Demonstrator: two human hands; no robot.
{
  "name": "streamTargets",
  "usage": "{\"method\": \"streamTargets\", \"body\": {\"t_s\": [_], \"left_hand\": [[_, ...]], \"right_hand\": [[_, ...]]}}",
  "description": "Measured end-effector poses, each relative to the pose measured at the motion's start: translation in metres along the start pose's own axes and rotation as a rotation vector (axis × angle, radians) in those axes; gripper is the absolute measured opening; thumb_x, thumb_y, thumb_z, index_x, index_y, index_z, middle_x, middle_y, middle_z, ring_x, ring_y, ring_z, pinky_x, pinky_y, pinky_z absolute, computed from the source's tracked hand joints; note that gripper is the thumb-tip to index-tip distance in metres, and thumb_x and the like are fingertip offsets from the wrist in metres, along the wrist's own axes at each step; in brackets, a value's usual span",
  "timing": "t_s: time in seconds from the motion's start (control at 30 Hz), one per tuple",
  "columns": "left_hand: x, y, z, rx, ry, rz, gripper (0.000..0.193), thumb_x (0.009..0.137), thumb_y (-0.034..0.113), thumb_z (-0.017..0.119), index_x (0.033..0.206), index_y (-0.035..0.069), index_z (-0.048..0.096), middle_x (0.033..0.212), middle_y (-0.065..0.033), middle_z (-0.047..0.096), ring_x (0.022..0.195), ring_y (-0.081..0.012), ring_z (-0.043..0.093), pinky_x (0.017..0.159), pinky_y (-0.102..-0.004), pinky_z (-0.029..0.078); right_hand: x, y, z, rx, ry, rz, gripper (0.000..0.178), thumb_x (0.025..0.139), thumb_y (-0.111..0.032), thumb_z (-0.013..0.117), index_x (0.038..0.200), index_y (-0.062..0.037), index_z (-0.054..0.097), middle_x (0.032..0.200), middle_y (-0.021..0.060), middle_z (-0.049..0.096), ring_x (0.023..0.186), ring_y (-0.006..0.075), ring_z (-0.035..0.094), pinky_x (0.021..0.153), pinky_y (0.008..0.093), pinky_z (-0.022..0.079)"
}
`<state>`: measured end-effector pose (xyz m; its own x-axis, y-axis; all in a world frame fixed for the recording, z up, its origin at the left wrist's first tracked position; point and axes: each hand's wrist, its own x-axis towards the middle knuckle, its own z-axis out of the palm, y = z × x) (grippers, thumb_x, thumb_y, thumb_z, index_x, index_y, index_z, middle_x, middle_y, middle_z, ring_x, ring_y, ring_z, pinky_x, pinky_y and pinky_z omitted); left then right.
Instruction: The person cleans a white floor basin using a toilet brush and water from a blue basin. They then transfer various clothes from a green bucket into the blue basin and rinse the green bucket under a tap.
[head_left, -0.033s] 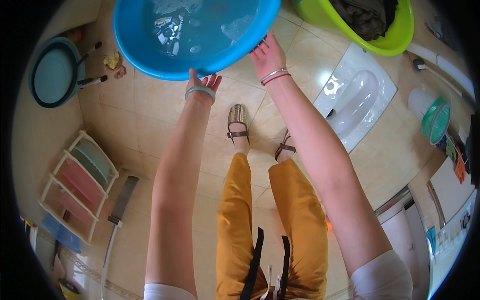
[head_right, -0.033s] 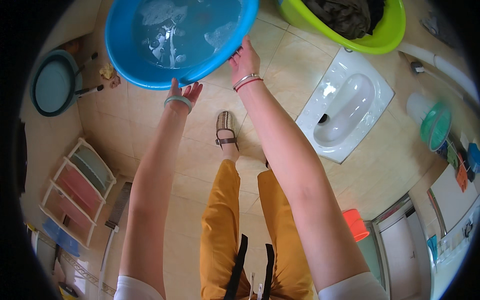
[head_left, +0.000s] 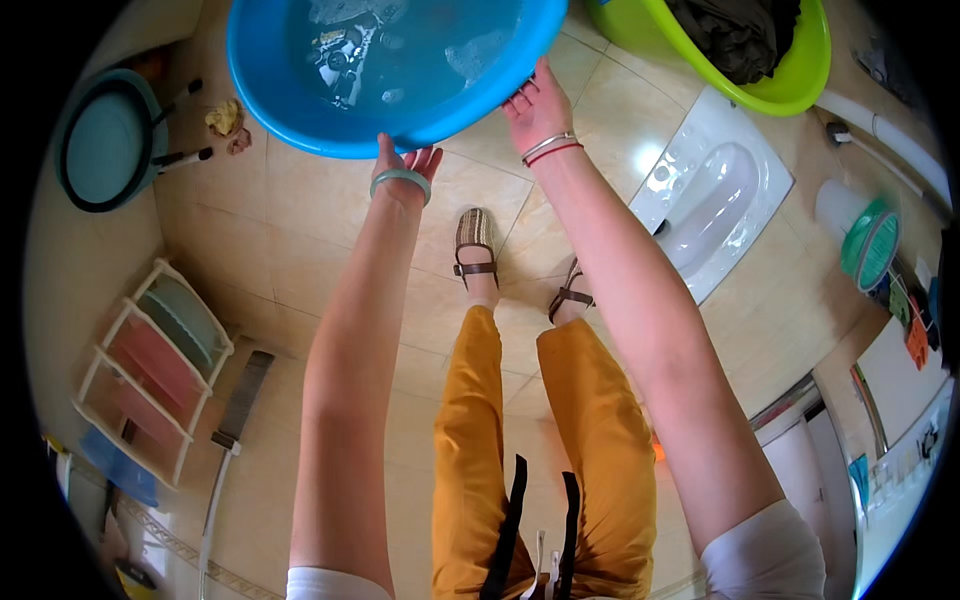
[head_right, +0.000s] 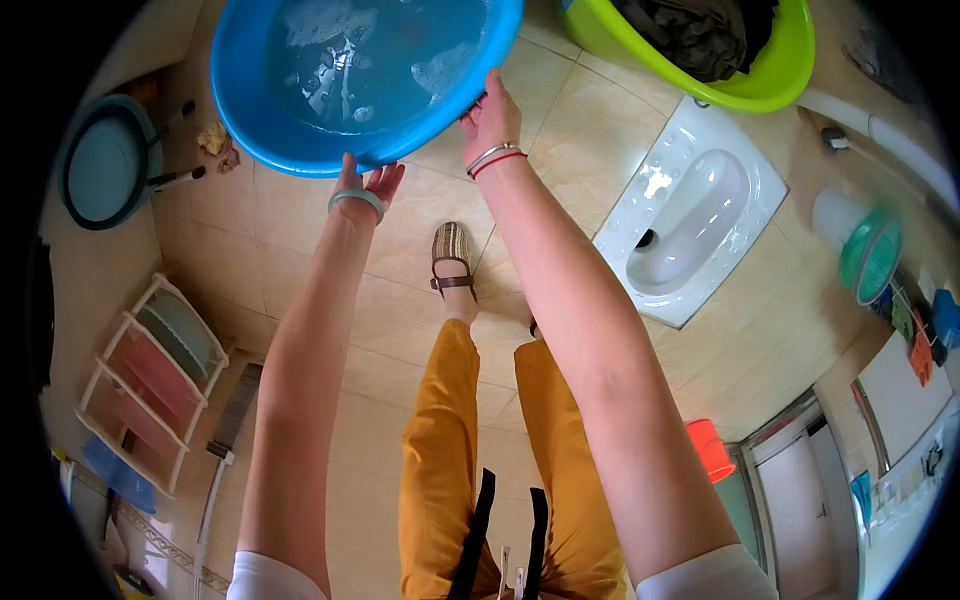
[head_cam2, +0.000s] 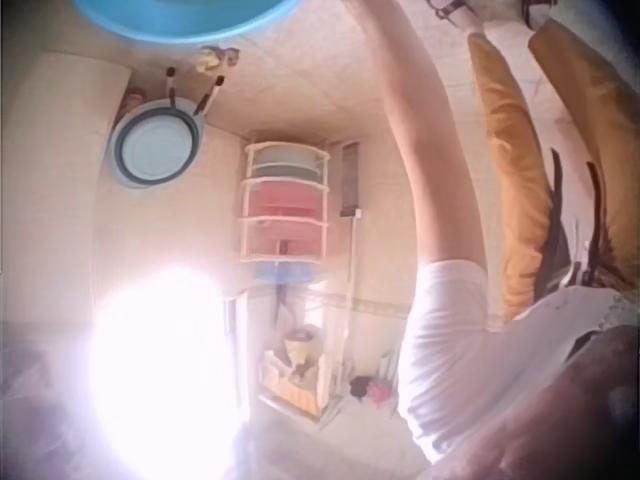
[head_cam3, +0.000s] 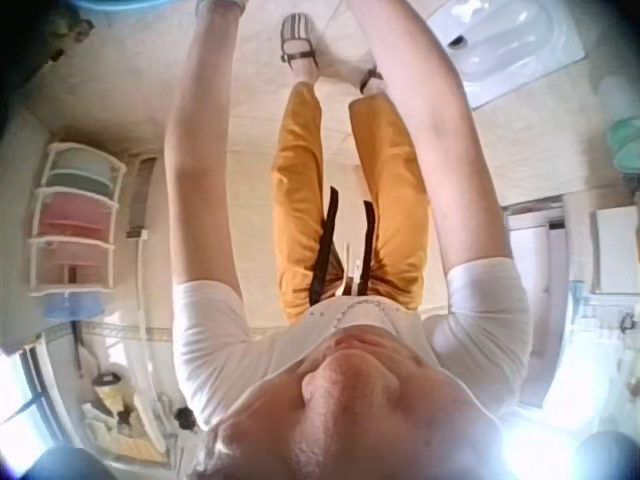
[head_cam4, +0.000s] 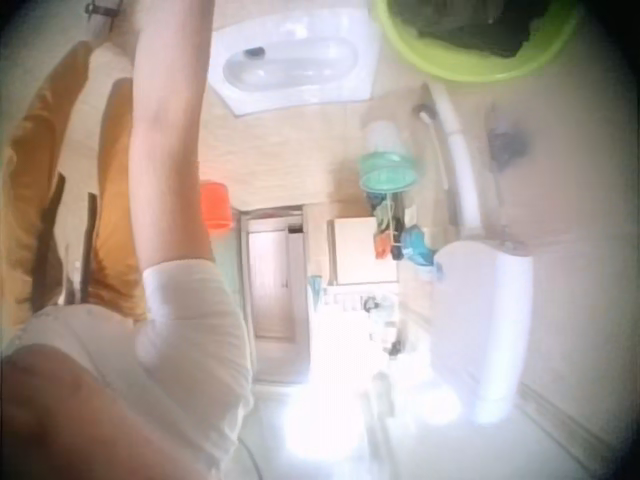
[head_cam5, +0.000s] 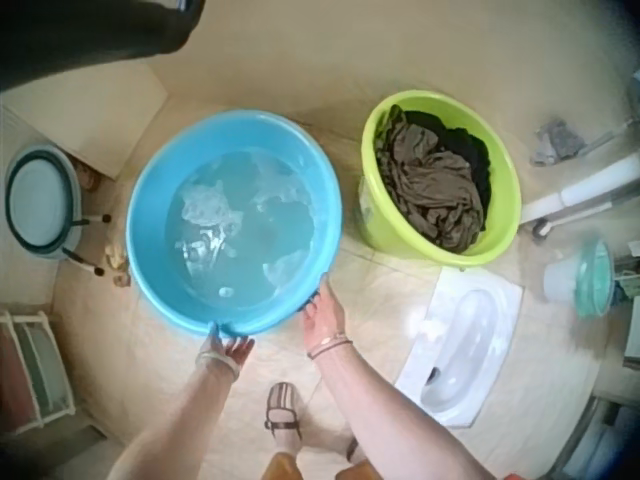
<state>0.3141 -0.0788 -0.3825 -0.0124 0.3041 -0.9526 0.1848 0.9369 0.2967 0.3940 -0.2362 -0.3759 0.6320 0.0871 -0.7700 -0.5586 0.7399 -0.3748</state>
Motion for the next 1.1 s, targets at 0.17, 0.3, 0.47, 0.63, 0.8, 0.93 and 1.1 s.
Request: {"method": "streamTargets", "body": {"t_s": [0.17, 0.3, 0.47, 0.63, 0.8, 0.93, 1.1], "left_hand": [[0.022, 0.002, 0.0, -0.016, -0.196, -0.025, 0.045, 0.092, 0.039, 0.049, 0.119, 0.004, 0.044, 0.117, -0.0138, 0.053, 0.106, -0.0281, 0.055, 0.097, -0.0486, 0.043], [0.032, -0.004, -0.015, 0.033, -0.242, 0.105, 0.039, 0.093, 0.034, 0.048, 0.114, 0.002, 0.047, 0.113, -0.0142, 0.055, 0.102, -0.0283, 0.057, 0.093, -0.0484, 0.047], [0.039, -0.005, -0.052, 0.07, -0.178, 0.116, 0.032, 0.092, 0.027, 0.052, 0.111, 0.002, 0.049, 0.109, -0.0142, 0.057, 0.1, -0.0287, 0.058, 0.092, -0.0475, 0.048], [0.04, -0.012, -0.099, 0.092, -0.296, 0.029, 0.032, 0.091, 0.025, 0.053, 0.111, 0.0, 0.048, 0.105, -0.0146, 0.058, 0.097, -0.0275, 0.058, 0.09, -0.0446, 0.049], [0.014, -0.025, -0.145, 0.221, -0.299, -0.107, 0.045, 0.089, 0.032, 0.056, 0.119, 0.0, 0.043, 0.113, -0.018, 0.053, 0.099, -0.0301, 0.056, 0.09, -0.0446, 0.048], [-0.004, -0.024, -0.166, 0.319, -0.185, -0.134, 0.051, 0.082, 0.033, 0.065, 0.113, -0.002, 0.045, 0.114, -0.0183, 0.051, 0.106, -0.0301, 0.052, 0.092, -0.0456, 0.046], [0.022, 0.005, -0.192, 0.595, -0.121, 0.103, 0.062, 0.077, 0.037, 0.07, 0.12, 0.001, 0.042, 0.115, -0.0143, 0.051, 0.105, -0.0275, 0.052, 0.088, -0.0437, 0.046]], "right_hand": [[0.013, 0.024, -0.009, -0.067, 0.049, -0.049, 0.038, 0.089, -0.03, 0.057, 0.113, -0.003, 0.048, 0.106, 0.01, 0.054, 0.097, 0.0217, 0.052, 0.088, 0.04, 0.042], [0.014, 0.028, -0.018, -0.25, 0.029, -0.102, 0.035, 0.089, -0.025, 0.057, 0.112, -0.0013, 0.047, 0.102, 0.0106, 0.055, 0.091, 0.0224, 0.054, 0.08, 0.0401, 0.047], [-0.018, 0.057, -0.037, -0.246, 0.133, -0.153, 0.034, 0.088, -0.026, 0.057, 0.104, 0.0022, 0.046, 0.097, 0.0123, 0.055, 0.082, 0.0211, 0.056, 0.065, 0.0359, 0.051], [-0.042, 0.067, -0.062, -0.299, 0.151, -0.136, 0.039, 0.091, -0.03, 0.052, 0.116, -0.0021, 0.042, 0.109, 0.0124, 0.053, 0.092, 0.0236, 0.056, 0.073, 0.0396, 0.05], [-0.071, 0.057, -0.106, -0.42, 0.186, -0.053, 0.048, 0.092, -0.035, 0.049, 0.126, -0.0039, 0.035, 0.119, 0.0121, 0.049, 0.102, 0.0245, 0.053, 0.082, 0.0408, 0.048], [-0.103, 0.051, -0.145, -0.497, 0.247, 0.004, 0.051, 0.092, -0.037, 0.048, 0.127, -0.0039, 0.033, 0.122, 0.0126, 0.047, 0.105, 0.0248, 0.051, 0.086, 0.0408, 0.047], [-0.142, 0.036, -0.22, -0.563, 0.369, -0.039, 0.054, 0.092, -0.041, 0.047, 0.125, -0.0011, 0.035, 0.116, 0.013, 0.05, 0.099, 0.0233, 0.053, 0.08, 0.0392, 0.048]]}}
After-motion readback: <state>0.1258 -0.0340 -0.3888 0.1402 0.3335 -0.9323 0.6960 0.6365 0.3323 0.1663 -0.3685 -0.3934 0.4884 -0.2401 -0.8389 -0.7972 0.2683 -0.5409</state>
